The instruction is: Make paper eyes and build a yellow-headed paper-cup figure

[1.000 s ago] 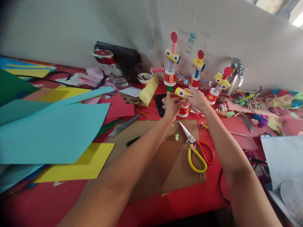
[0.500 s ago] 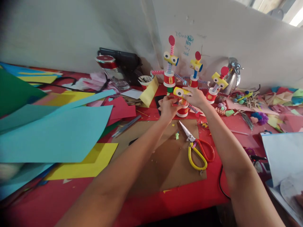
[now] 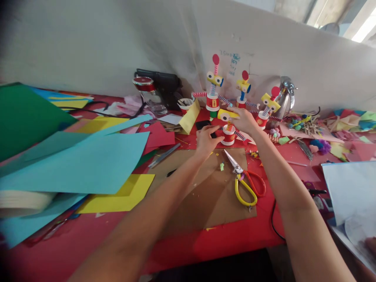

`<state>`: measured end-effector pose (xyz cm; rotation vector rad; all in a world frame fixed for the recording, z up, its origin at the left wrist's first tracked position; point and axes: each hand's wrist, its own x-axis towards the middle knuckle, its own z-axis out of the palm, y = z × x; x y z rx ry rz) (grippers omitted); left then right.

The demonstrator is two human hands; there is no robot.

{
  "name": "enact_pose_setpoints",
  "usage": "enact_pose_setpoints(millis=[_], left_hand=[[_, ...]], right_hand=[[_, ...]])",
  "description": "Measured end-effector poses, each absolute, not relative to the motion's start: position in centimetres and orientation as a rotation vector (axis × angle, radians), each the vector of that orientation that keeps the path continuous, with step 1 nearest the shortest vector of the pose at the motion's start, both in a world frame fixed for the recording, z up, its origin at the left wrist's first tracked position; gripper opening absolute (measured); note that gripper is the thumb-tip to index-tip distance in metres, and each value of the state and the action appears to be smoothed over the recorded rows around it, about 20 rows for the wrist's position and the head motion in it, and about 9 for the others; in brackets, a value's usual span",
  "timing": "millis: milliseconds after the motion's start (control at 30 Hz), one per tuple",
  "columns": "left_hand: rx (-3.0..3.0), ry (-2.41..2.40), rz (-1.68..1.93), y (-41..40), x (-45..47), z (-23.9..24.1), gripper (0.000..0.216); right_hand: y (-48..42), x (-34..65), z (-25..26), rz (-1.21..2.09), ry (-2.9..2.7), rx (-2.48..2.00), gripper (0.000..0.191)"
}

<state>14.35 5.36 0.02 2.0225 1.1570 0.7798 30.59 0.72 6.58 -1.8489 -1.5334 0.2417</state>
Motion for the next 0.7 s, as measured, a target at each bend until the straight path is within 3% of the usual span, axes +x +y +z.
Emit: enact_pose_setpoints(millis=[333,700], left_hand=[[2.375,1.093,0.738,3.9,14.6,-0.6,0.051],[2.426,1.106,0.667,3.7,14.6,-0.3,0.055]], right_hand=[[1.8,31.7,4.7,0.303,-1.453,-1.919,0.039],[2.3,31.2,4.4,0.473,-1.368,-1.960,0.041]])
